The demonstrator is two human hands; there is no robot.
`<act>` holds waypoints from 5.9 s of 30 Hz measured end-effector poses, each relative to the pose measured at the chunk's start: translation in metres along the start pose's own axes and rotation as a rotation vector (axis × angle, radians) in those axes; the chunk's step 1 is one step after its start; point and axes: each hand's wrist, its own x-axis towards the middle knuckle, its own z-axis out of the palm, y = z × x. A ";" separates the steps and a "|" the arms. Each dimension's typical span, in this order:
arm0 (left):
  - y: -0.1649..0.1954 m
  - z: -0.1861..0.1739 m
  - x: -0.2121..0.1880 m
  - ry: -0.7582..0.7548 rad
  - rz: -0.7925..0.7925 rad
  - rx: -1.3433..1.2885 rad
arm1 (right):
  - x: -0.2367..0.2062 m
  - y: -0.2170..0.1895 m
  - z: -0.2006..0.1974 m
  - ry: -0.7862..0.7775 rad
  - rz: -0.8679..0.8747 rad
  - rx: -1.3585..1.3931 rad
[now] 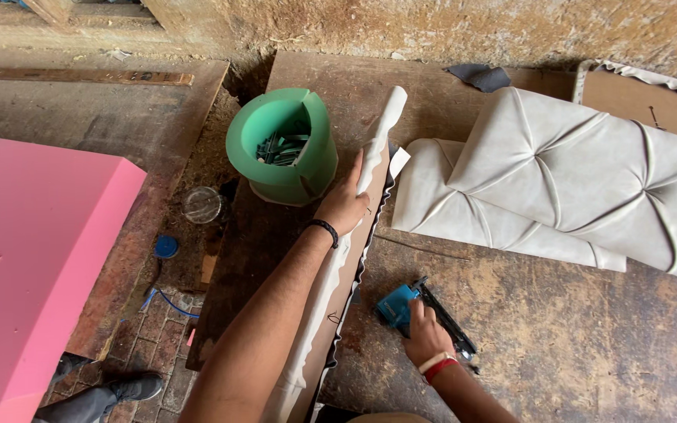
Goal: The person staples fabric onto a rectangular board using a pneumatic staple gun, then trims excess fabric with scissors. They flip the board and continue stapling along the edges, periodically reloading staples and cutting fabric to fit.
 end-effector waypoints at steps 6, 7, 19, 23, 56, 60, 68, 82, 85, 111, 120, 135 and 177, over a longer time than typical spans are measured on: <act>0.022 0.014 -0.005 -0.045 -0.084 0.076 | 0.026 0.011 -0.081 0.091 0.063 0.698; 0.024 0.015 -0.006 -0.049 -0.090 0.078 | 0.029 0.011 -0.104 0.102 0.060 0.638; 0.018 0.021 -0.005 -0.018 0.006 0.072 | 0.081 -0.037 -0.259 0.398 -0.684 0.560; 0.011 0.021 -0.005 0.001 0.056 0.004 | 0.100 -0.038 -0.258 0.345 -0.639 0.540; 0.043 0.014 -0.030 -0.072 0.018 0.180 | 0.071 -0.015 -0.192 0.338 -0.757 0.381; 0.044 0.001 -0.088 -0.240 -0.053 0.037 | 0.064 -0.008 -0.187 0.386 -0.805 0.411; 0.035 0.011 -0.128 -0.143 -0.168 0.091 | 0.057 -0.006 -0.168 0.318 -0.878 0.355; 0.037 0.011 -0.127 -0.163 -0.196 0.089 | 0.028 -0.007 -0.155 0.320 -0.751 0.358; 0.040 0.010 -0.130 -0.138 -0.120 0.096 | 0.029 -0.007 -0.155 0.329 -0.805 0.339; 0.010 0.012 -0.271 0.189 -0.414 0.208 | 0.003 0.065 -0.026 0.601 -0.524 0.016; 0.023 -0.007 -0.074 0.315 -0.074 0.025 | -0.053 -0.010 -0.034 0.204 -0.407 0.738; -0.010 0.053 -0.173 -0.006 0.140 -0.580 | -0.039 -0.123 -0.103 0.300 -0.164 0.964; 0.015 0.007 -0.132 -0.176 -0.225 -0.007 | -0.003 0.031 -0.119 0.115 -0.315 0.778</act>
